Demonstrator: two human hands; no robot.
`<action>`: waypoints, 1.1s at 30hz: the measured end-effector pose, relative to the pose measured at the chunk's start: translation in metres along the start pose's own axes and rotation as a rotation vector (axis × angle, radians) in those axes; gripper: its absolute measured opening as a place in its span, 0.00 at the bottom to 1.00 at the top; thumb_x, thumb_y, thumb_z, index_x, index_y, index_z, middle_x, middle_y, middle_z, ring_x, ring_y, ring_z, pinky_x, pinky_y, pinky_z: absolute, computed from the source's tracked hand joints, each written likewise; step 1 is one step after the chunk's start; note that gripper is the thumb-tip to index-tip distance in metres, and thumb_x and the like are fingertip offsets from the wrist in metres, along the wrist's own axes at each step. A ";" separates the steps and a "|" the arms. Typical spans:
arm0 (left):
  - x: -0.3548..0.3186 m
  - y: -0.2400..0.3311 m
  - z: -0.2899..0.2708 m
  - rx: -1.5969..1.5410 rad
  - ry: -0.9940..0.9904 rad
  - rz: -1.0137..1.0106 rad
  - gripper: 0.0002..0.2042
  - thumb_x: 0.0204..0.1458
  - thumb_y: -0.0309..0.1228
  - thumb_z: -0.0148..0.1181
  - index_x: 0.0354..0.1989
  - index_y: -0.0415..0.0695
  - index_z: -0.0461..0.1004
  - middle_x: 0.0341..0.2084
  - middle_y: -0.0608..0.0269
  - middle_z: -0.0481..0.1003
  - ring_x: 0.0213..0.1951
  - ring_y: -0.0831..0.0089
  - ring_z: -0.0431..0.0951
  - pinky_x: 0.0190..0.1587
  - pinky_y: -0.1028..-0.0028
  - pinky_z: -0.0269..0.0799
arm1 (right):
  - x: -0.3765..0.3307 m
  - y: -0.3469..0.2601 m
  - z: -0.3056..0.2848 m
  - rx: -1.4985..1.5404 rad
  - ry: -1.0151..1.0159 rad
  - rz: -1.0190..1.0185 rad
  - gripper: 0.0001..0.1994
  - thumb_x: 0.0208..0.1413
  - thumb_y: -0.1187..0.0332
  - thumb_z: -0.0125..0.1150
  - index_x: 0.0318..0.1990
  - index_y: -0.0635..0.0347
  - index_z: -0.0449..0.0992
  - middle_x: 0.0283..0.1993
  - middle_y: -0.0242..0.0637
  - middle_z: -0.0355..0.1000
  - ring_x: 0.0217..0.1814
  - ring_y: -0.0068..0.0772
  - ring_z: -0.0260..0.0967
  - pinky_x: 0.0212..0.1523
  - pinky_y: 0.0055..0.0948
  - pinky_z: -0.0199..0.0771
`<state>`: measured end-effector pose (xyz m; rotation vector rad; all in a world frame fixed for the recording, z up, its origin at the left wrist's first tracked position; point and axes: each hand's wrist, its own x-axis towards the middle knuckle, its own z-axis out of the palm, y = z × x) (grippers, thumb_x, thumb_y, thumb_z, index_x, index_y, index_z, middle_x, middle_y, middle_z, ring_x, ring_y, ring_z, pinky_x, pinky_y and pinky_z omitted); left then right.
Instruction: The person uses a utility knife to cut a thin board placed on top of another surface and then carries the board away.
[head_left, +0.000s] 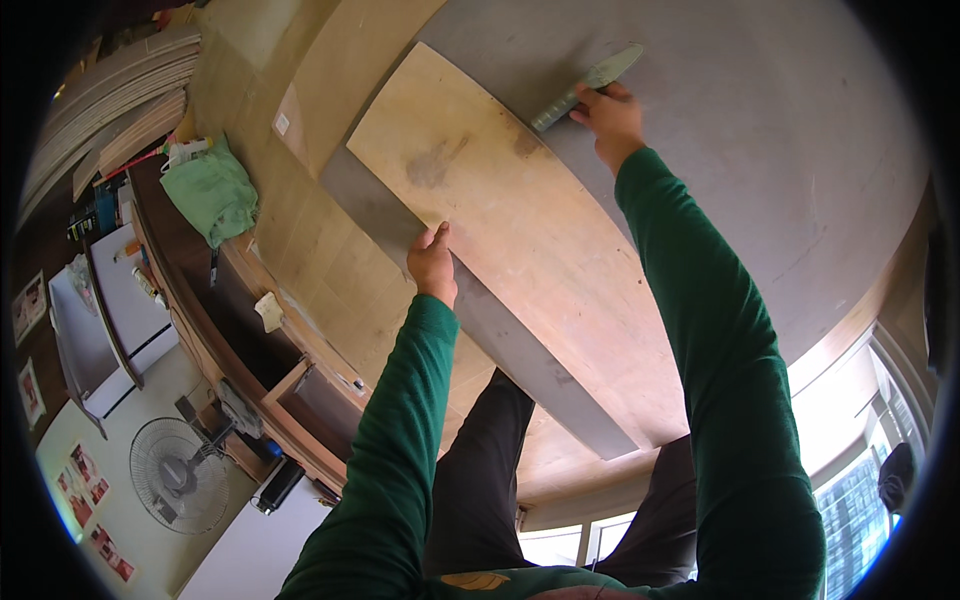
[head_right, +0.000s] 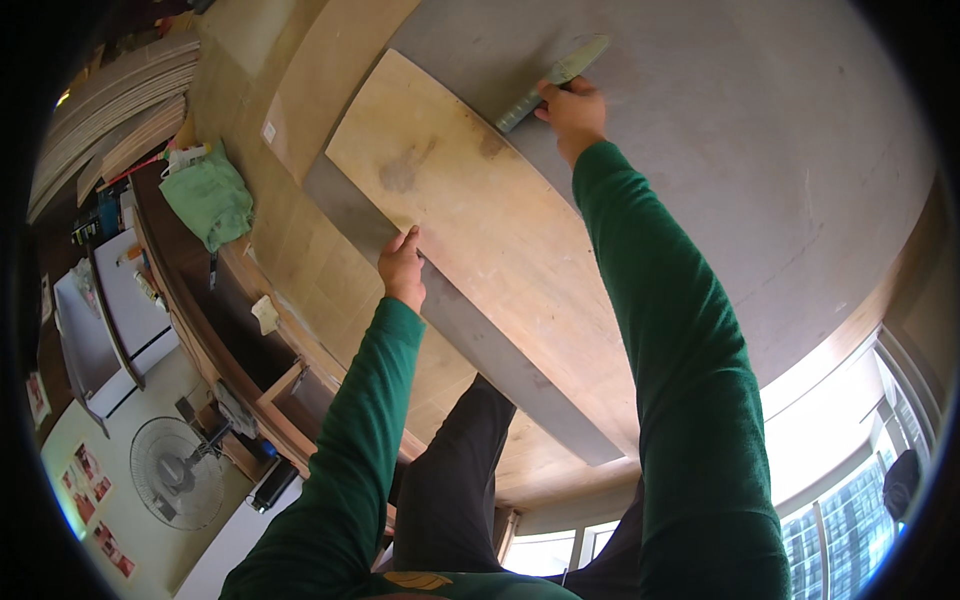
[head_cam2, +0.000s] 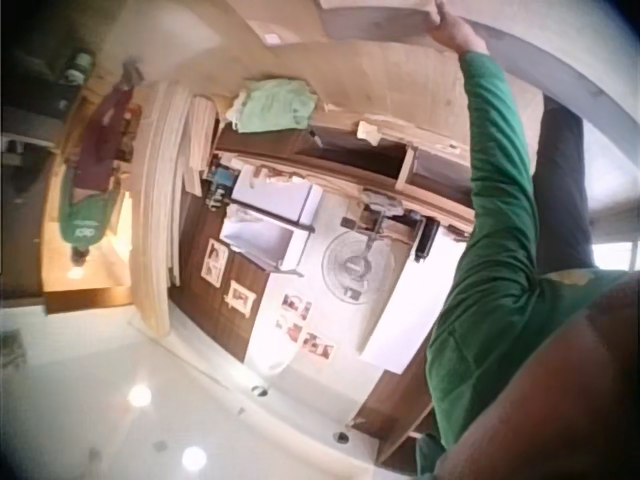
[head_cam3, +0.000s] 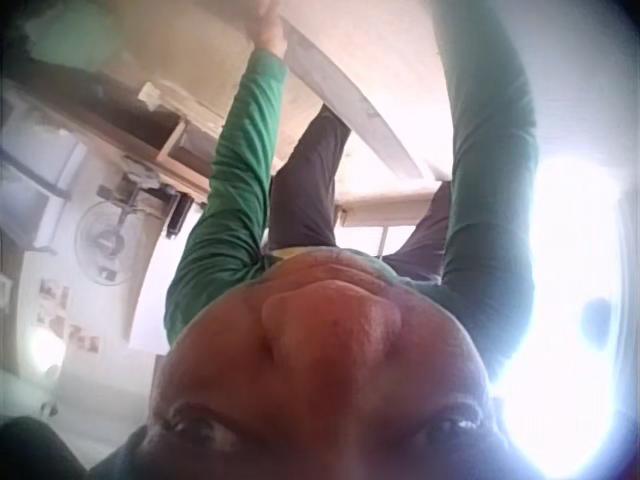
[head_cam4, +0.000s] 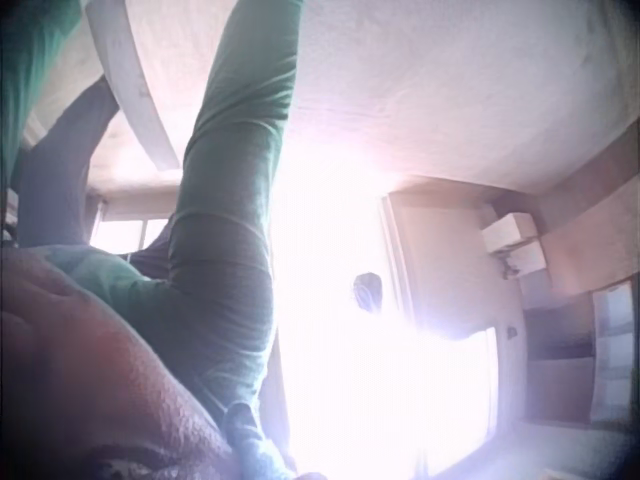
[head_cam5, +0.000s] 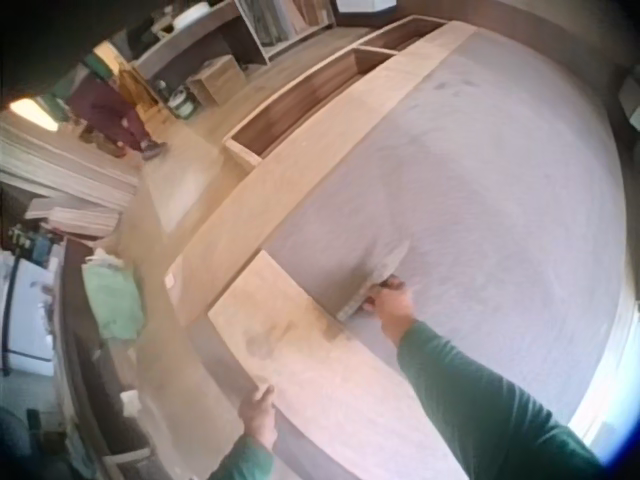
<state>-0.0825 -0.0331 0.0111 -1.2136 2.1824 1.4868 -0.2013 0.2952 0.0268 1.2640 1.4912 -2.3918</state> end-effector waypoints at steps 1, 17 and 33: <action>0.001 0.001 0.001 -0.002 -0.002 -0.005 0.23 0.56 0.39 0.68 0.56 0.38 0.74 0.53 0.59 0.76 0.56 0.66 0.71 0.57 0.62 0.66 | 0.000 0.001 0.002 -0.041 -0.003 -0.004 0.11 0.56 0.73 0.66 0.45 0.66 0.77 0.42 0.36 0.76 0.40 0.28 0.73 0.40 0.28 0.81; -0.012 0.018 0.010 -0.072 0.031 -0.033 0.23 0.57 0.32 0.66 0.55 0.27 0.71 0.51 0.52 0.77 0.54 0.67 0.74 0.60 0.68 0.66 | 0.005 0.008 0.008 0.006 -0.006 -0.077 0.11 0.58 0.72 0.64 0.45 0.68 0.77 0.42 0.38 0.75 0.39 0.29 0.73 0.40 0.27 0.82; -0.013 0.085 0.051 0.854 -0.017 0.942 0.53 0.38 0.50 0.77 0.71 0.38 0.55 0.70 0.36 0.51 0.71 0.41 0.51 0.69 0.47 0.52 | -0.026 -0.004 -0.033 0.118 -0.057 -0.006 0.13 0.62 0.69 0.58 0.51 0.64 0.72 0.44 0.39 0.73 0.40 0.36 0.73 0.42 0.34 0.79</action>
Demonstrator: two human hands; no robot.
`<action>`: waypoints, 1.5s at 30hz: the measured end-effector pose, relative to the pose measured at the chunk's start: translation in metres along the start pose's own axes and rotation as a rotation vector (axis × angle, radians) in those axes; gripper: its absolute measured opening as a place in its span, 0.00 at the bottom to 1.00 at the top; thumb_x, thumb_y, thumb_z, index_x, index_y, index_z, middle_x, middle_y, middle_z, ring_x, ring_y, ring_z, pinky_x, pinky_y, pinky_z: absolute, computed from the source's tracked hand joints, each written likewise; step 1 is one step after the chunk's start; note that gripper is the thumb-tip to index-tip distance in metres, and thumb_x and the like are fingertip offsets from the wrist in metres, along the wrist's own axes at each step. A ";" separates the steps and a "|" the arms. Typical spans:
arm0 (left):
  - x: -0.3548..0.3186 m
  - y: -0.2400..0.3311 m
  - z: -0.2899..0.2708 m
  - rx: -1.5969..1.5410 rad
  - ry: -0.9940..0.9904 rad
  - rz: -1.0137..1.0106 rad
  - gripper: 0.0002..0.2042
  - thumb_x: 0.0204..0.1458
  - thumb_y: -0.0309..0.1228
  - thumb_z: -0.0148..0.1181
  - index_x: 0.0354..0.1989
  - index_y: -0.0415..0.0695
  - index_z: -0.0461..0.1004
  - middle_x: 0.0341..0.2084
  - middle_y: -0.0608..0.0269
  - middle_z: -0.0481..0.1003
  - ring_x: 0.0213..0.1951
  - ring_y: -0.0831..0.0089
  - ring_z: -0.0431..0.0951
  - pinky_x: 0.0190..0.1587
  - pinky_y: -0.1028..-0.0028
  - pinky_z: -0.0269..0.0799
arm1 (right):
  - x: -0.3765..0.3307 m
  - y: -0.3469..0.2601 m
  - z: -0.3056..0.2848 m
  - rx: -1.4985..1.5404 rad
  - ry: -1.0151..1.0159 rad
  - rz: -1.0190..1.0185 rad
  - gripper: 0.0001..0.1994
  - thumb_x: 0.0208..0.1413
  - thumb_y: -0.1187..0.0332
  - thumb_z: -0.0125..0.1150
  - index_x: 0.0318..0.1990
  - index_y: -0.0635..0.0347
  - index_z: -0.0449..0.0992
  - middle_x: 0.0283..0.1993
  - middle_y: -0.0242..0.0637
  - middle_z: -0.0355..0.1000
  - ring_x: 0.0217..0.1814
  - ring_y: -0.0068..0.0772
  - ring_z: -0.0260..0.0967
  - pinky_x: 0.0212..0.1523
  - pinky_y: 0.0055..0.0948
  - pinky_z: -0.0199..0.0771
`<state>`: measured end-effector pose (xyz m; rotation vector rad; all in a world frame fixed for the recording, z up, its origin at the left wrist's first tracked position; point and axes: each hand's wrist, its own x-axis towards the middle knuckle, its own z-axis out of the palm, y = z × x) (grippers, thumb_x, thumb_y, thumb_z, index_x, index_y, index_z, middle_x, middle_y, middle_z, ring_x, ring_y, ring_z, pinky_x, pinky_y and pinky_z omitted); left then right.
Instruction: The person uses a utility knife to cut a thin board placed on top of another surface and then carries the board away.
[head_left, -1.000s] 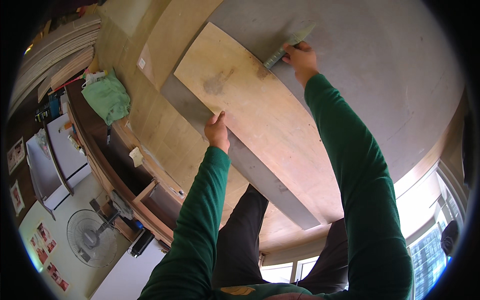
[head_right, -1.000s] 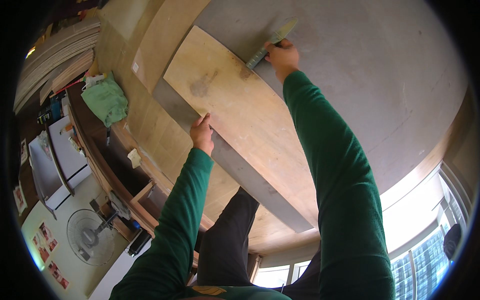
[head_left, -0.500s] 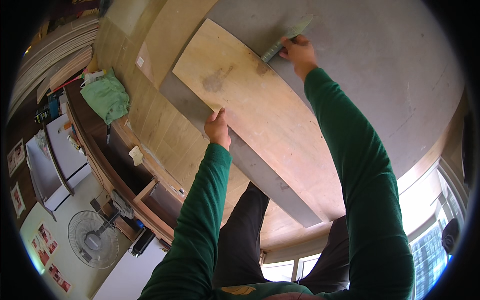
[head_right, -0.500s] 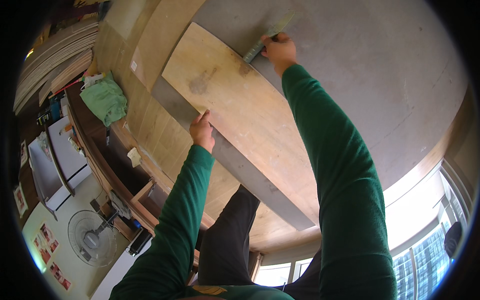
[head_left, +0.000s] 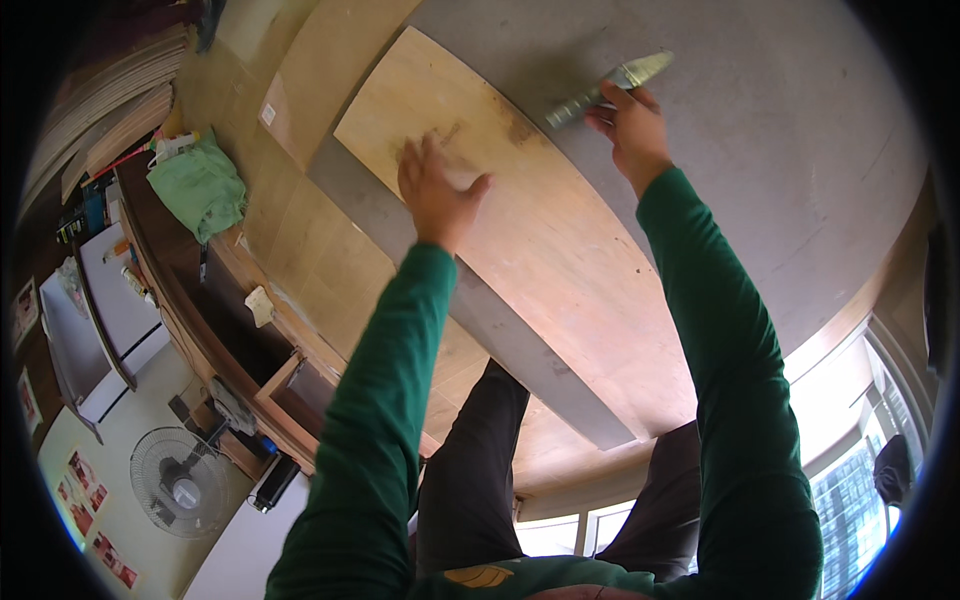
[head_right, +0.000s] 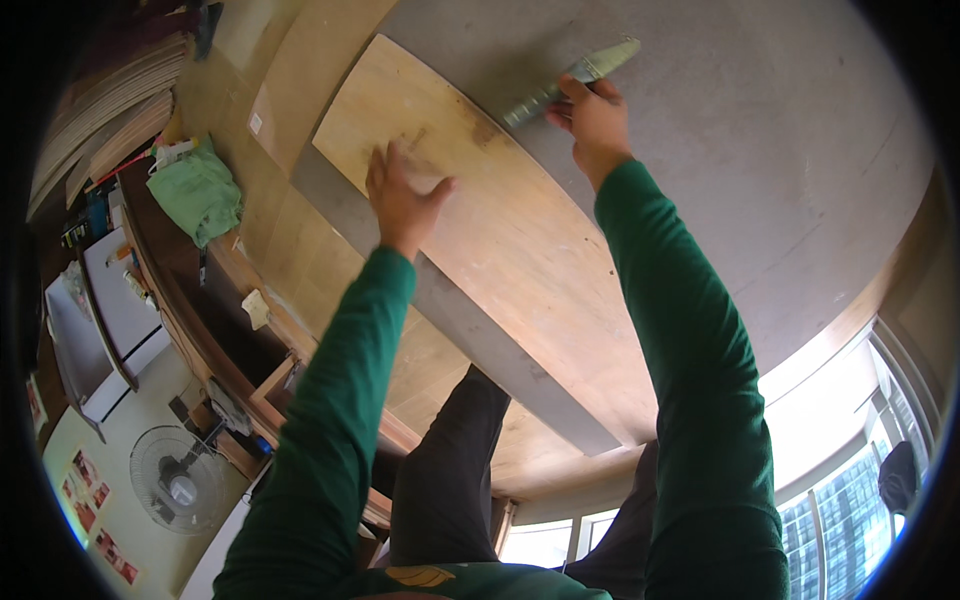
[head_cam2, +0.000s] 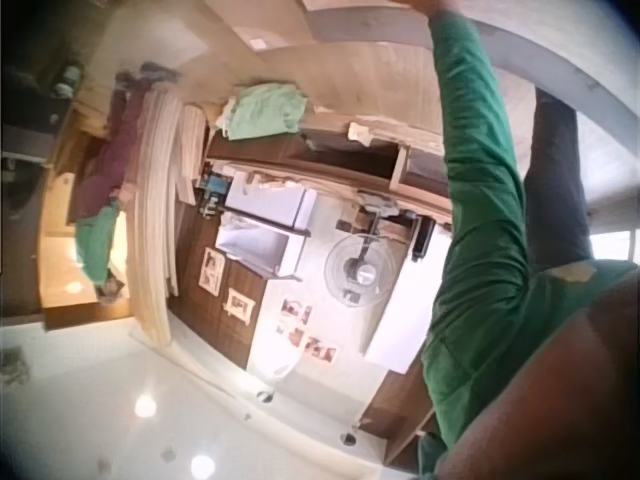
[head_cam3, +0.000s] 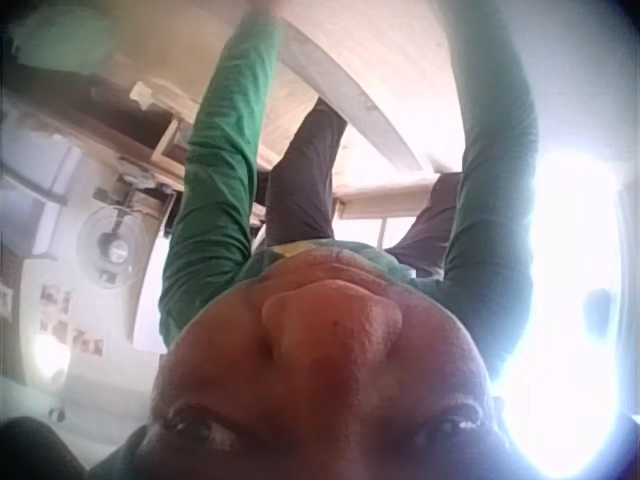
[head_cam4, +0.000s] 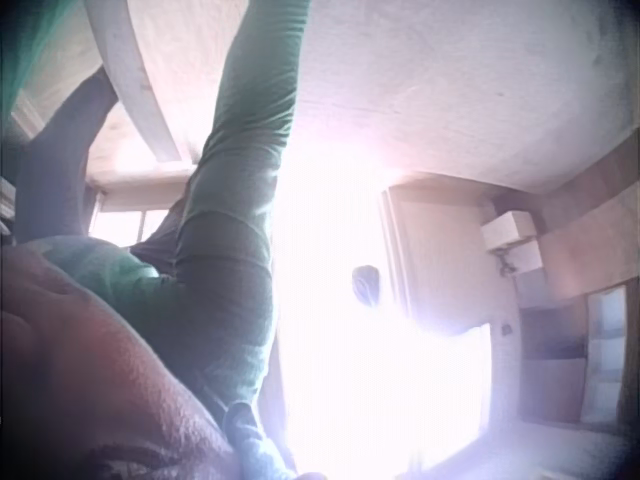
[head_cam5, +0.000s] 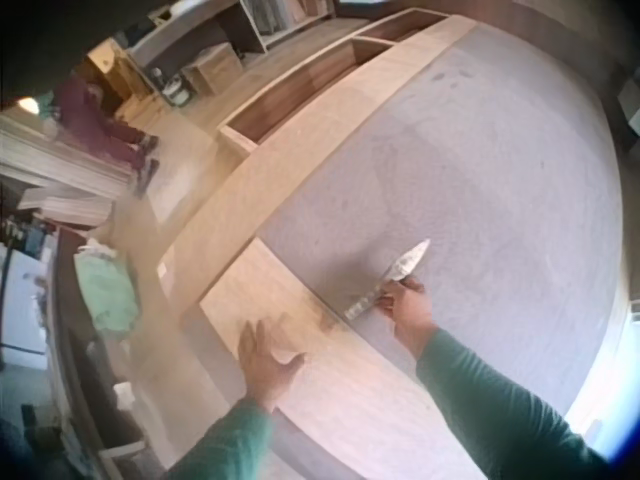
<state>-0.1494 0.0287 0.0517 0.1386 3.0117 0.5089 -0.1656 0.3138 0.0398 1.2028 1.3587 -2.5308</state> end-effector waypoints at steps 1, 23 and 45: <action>0.021 0.011 -0.004 0.061 -0.071 0.052 0.57 0.37 0.53 0.77 0.73 0.40 0.51 0.73 0.37 0.46 0.73 0.40 0.46 0.69 0.45 0.50 | -0.008 0.000 -0.007 -0.014 -0.005 0.016 0.13 0.62 0.68 0.56 0.51 0.64 0.71 0.44 0.39 0.72 0.39 0.36 0.73 0.42 0.34 0.79; 0.137 0.048 0.003 0.396 -0.486 -0.072 0.74 0.27 0.65 0.76 0.76 0.42 0.31 0.74 0.35 0.35 0.73 0.32 0.35 0.73 0.48 0.42 | 0.065 0.017 0.157 -1.169 -0.357 -0.438 0.18 0.66 0.59 0.44 0.53 0.57 0.75 0.52 0.53 0.75 0.53 0.58 0.72 0.55 0.46 0.71; 0.135 0.060 0.001 0.312 -0.470 -0.098 0.72 0.29 0.61 0.78 0.76 0.44 0.32 0.74 0.38 0.35 0.72 0.29 0.37 0.66 0.41 0.59 | 0.009 0.033 0.053 -1.261 -0.422 -0.609 0.15 0.64 0.63 0.50 0.53 0.59 0.75 0.41 0.60 0.76 0.39 0.61 0.76 0.41 0.47 0.77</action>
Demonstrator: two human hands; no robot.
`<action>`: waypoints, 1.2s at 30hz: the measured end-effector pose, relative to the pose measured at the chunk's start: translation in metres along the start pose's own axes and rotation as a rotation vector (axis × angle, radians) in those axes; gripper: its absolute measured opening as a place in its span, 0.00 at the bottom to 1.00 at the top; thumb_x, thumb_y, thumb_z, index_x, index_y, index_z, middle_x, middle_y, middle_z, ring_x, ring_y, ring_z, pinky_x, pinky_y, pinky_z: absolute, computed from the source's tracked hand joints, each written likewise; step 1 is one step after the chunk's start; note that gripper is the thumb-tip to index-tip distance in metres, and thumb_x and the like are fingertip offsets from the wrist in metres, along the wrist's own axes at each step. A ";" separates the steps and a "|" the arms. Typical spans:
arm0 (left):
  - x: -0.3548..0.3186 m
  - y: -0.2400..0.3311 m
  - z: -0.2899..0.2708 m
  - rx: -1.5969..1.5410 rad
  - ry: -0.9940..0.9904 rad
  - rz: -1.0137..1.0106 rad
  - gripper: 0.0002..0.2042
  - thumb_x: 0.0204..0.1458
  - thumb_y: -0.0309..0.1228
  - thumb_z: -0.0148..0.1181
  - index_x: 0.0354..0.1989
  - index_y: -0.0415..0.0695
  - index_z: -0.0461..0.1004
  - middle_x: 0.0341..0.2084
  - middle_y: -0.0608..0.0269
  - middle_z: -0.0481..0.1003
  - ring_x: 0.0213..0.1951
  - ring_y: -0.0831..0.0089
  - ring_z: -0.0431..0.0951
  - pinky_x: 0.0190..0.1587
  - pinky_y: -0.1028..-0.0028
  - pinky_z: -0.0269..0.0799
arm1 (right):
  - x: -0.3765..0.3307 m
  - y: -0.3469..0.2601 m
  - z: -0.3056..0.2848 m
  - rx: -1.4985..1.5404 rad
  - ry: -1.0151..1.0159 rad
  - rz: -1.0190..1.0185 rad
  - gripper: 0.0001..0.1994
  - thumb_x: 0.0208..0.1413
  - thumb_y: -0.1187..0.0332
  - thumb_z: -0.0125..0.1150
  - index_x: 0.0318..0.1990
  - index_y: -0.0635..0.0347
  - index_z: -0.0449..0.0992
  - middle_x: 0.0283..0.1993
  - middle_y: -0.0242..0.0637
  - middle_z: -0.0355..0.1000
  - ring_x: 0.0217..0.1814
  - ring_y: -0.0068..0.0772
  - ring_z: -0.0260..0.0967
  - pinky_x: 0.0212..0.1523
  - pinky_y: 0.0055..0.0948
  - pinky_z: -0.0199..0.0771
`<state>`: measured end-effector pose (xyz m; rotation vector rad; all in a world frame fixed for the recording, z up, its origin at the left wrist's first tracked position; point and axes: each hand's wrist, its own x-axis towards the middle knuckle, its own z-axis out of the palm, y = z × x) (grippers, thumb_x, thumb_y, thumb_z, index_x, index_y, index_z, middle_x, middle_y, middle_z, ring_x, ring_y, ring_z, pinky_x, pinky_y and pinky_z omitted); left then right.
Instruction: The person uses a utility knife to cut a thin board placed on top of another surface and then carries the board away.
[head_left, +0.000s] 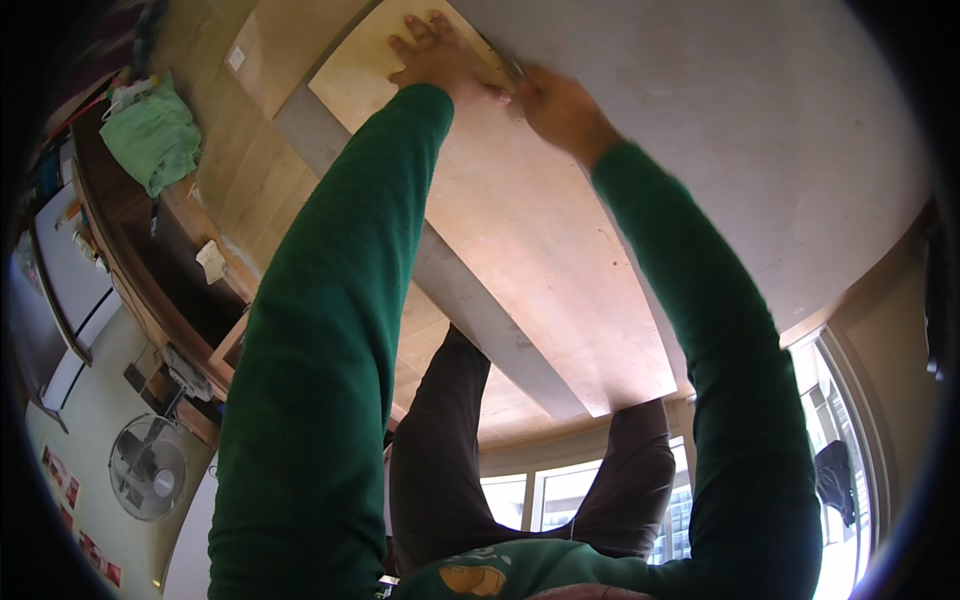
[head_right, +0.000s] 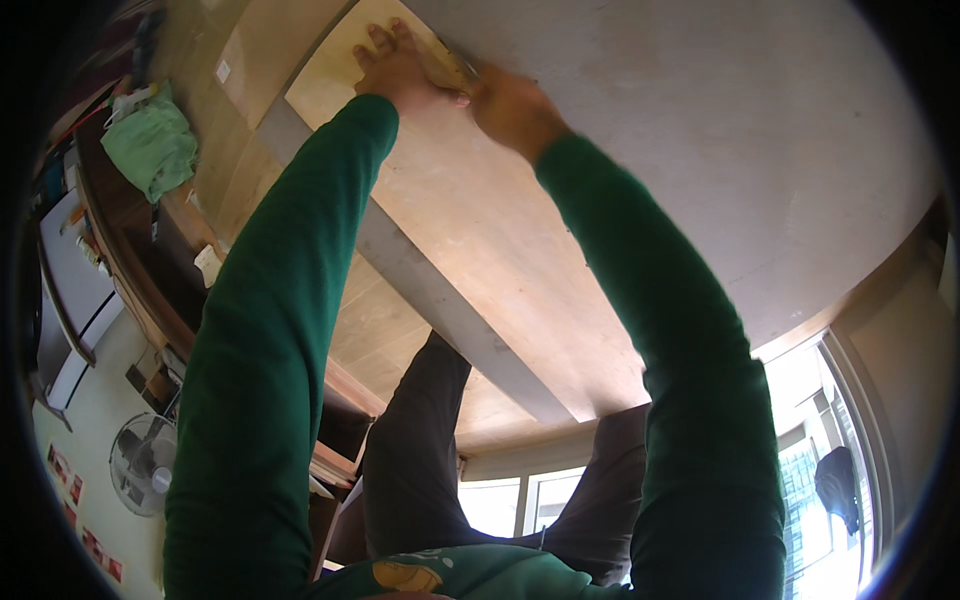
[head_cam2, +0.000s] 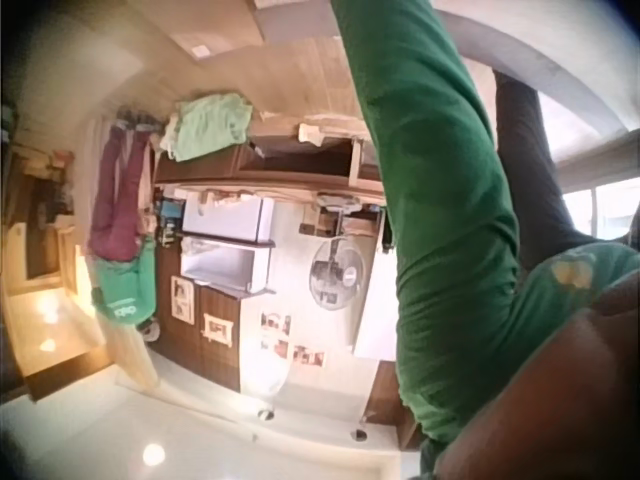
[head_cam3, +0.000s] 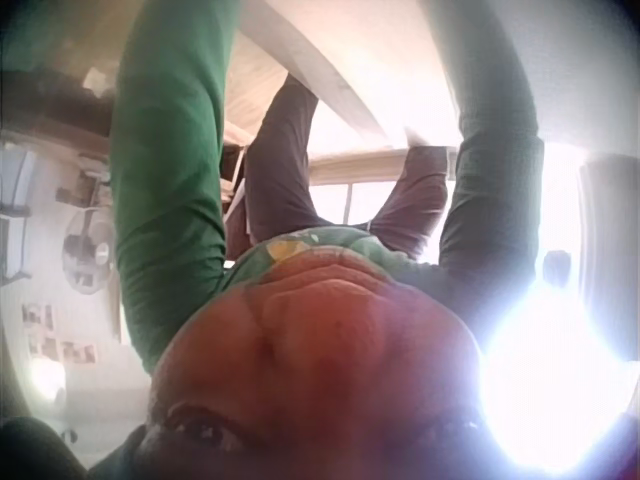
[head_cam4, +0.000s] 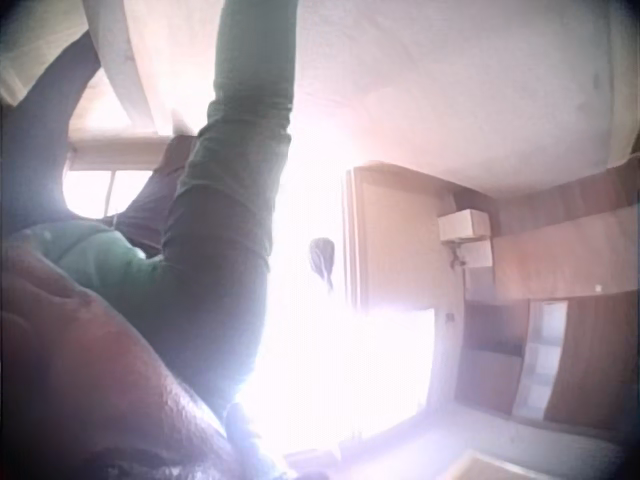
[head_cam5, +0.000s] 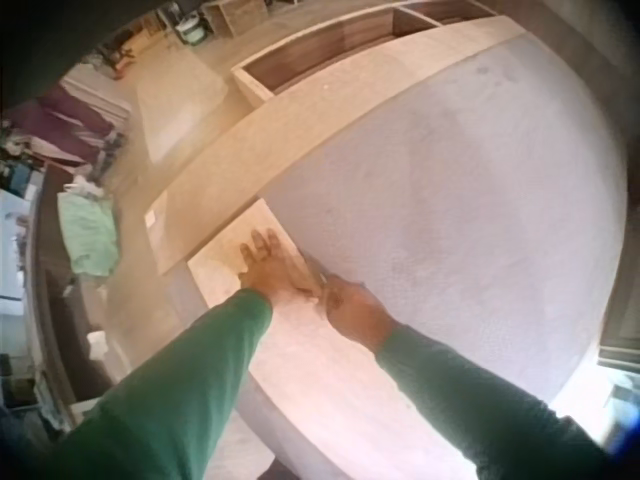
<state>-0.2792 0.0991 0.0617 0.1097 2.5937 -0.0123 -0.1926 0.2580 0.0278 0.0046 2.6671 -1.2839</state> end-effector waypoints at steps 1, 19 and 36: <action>-0.002 -0.007 0.001 -0.012 0.002 -0.013 0.71 0.29 0.60 0.79 0.76 0.45 0.32 0.75 0.40 0.34 0.73 0.31 0.37 0.65 0.39 0.59 | -0.029 0.002 0.000 -0.021 -0.047 0.053 0.15 0.64 0.64 0.51 0.55 0.59 0.73 0.40 0.60 0.76 0.38 0.61 0.76 0.40 0.47 0.77; -0.002 -0.006 -0.002 -0.026 -0.027 -0.049 0.70 0.30 0.59 0.78 0.76 0.47 0.34 0.75 0.43 0.34 0.74 0.36 0.37 0.64 0.37 0.60 | 0.105 -0.030 0.011 0.093 0.007 0.009 0.17 0.65 0.57 0.47 0.49 0.60 0.75 0.44 0.53 0.77 0.45 0.61 0.73 0.48 0.47 0.72; -0.011 -0.002 -0.031 -0.002 -0.197 -0.082 0.71 0.33 0.57 0.78 0.75 0.40 0.28 0.75 0.38 0.29 0.74 0.35 0.32 0.69 0.39 0.49 | 0.071 -0.045 0.008 -0.001 -0.279 0.153 0.18 0.65 0.58 0.48 0.52 0.59 0.77 0.49 0.59 0.75 0.50 0.61 0.73 0.52 0.47 0.73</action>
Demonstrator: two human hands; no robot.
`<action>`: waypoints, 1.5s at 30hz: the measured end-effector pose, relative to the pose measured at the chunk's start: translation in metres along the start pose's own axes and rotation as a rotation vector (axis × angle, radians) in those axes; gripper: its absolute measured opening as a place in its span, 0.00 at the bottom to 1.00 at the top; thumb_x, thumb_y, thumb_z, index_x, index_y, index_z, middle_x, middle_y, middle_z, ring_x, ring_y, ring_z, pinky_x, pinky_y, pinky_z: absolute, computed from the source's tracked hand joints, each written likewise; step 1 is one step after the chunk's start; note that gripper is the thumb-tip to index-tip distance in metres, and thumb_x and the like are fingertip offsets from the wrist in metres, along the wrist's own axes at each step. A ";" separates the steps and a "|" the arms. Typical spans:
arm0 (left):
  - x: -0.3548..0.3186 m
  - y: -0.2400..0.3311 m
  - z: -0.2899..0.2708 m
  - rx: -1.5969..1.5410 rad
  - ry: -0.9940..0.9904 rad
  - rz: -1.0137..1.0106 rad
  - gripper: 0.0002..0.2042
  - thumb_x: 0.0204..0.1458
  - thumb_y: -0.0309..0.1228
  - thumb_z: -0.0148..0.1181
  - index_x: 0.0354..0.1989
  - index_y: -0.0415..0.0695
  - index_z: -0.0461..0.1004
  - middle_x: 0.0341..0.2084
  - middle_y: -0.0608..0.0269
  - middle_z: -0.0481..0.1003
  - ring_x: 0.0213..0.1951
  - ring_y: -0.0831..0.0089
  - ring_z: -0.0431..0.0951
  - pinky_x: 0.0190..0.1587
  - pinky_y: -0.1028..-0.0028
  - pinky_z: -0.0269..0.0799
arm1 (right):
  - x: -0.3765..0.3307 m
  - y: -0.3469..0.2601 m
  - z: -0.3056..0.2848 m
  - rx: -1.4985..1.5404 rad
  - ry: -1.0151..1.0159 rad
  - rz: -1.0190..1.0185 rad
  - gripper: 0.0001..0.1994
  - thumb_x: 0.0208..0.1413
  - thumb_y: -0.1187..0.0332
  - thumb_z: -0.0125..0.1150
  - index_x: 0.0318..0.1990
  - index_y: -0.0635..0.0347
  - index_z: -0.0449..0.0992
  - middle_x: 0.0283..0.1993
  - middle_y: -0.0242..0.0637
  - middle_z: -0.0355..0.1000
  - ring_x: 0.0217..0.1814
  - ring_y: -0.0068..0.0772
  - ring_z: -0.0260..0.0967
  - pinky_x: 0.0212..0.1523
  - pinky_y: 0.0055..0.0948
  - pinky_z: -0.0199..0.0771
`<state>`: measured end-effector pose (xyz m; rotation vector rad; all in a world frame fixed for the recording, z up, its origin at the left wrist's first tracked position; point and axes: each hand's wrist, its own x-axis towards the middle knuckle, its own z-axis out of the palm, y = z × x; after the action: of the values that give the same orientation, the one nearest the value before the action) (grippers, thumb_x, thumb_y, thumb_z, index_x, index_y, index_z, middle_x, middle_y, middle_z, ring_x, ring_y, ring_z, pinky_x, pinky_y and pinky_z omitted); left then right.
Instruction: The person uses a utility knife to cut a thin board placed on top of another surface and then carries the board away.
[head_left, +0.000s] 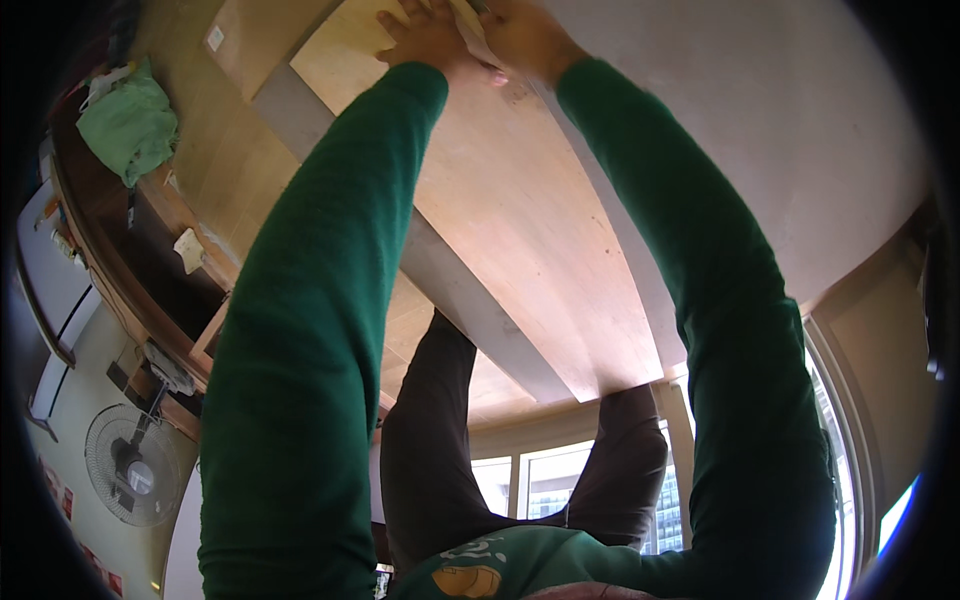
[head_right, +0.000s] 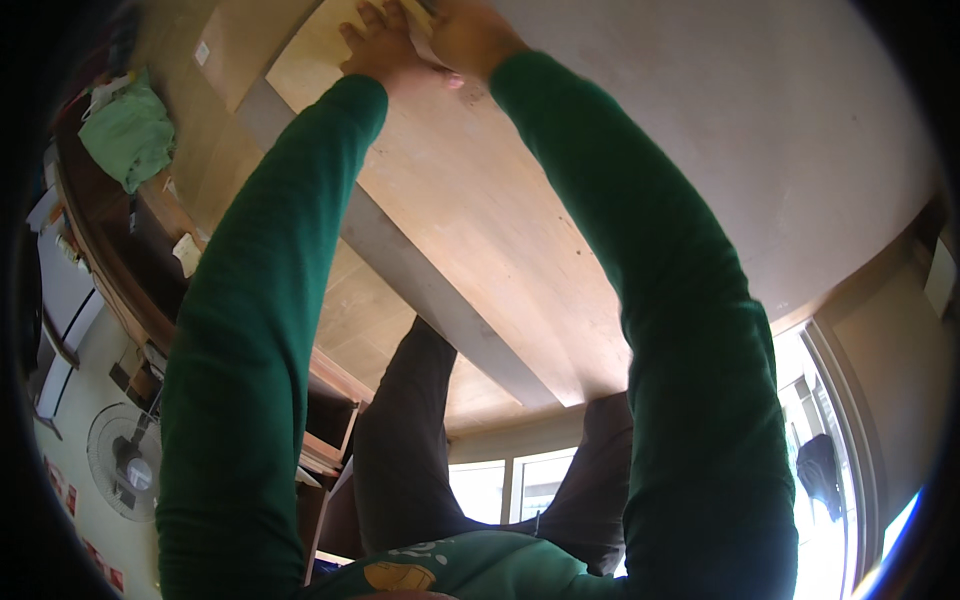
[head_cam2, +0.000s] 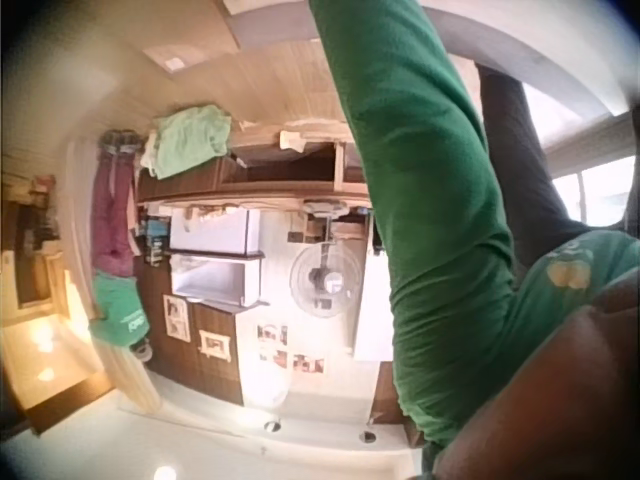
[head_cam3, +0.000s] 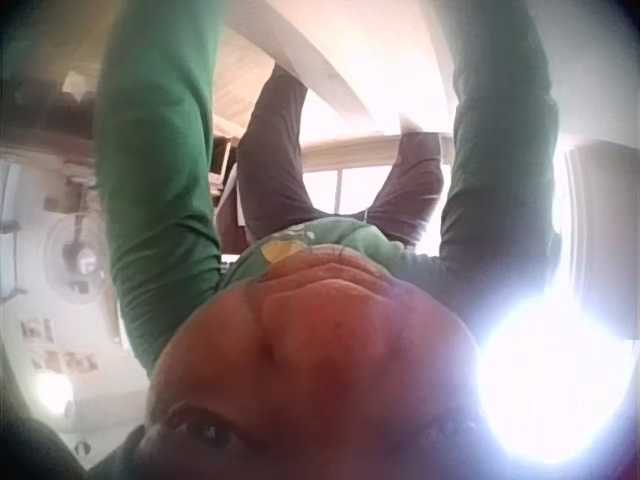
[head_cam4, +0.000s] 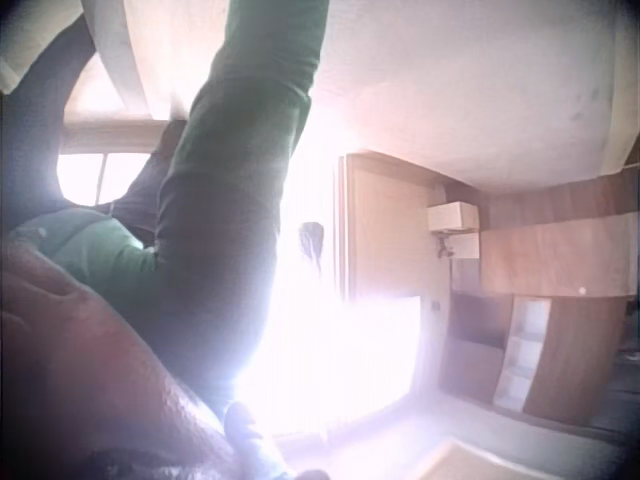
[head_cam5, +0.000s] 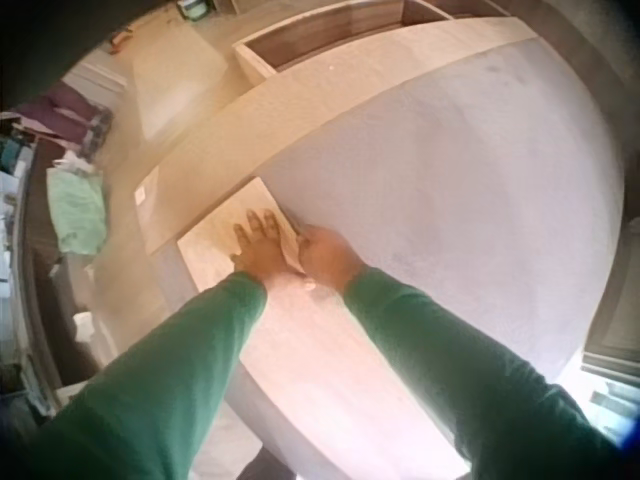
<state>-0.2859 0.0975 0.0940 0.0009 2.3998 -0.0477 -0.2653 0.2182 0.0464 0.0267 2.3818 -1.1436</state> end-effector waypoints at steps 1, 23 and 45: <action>0.004 0.001 0.006 0.010 0.043 0.000 0.71 0.32 0.56 0.79 0.75 0.41 0.29 0.75 0.38 0.30 0.73 0.33 0.33 0.67 0.37 0.53 | -0.018 0.015 0.001 -0.011 -0.039 0.015 0.17 0.65 0.58 0.50 0.50 0.59 0.77 0.46 0.56 0.77 0.46 0.59 0.75 0.49 0.45 0.74; 0.019 -0.008 0.025 0.096 0.129 0.118 0.74 0.31 0.60 0.77 0.72 0.27 0.26 0.72 0.26 0.32 0.74 0.36 0.29 0.75 0.52 0.27 | -0.214 0.093 0.001 0.181 0.088 0.109 0.15 0.69 0.65 0.49 0.57 0.59 0.73 0.40 0.52 0.76 0.38 0.45 0.76 0.42 0.39 0.76; 0.018 -0.010 0.023 -0.001 0.093 0.067 0.75 0.30 0.57 0.79 0.73 0.32 0.24 0.73 0.29 0.27 0.73 0.34 0.27 0.75 0.54 0.32 | -0.267 0.132 0.032 -0.009 0.125 0.031 0.15 0.68 0.68 0.48 0.56 0.63 0.74 0.42 0.57 0.76 0.42 0.55 0.76 0.45 0.42 0.77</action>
<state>-0.2837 0.0869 0.0655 0.0848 2.4905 -0.0157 0.0123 0.3307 0.0514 0.1352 2.4866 -1.1470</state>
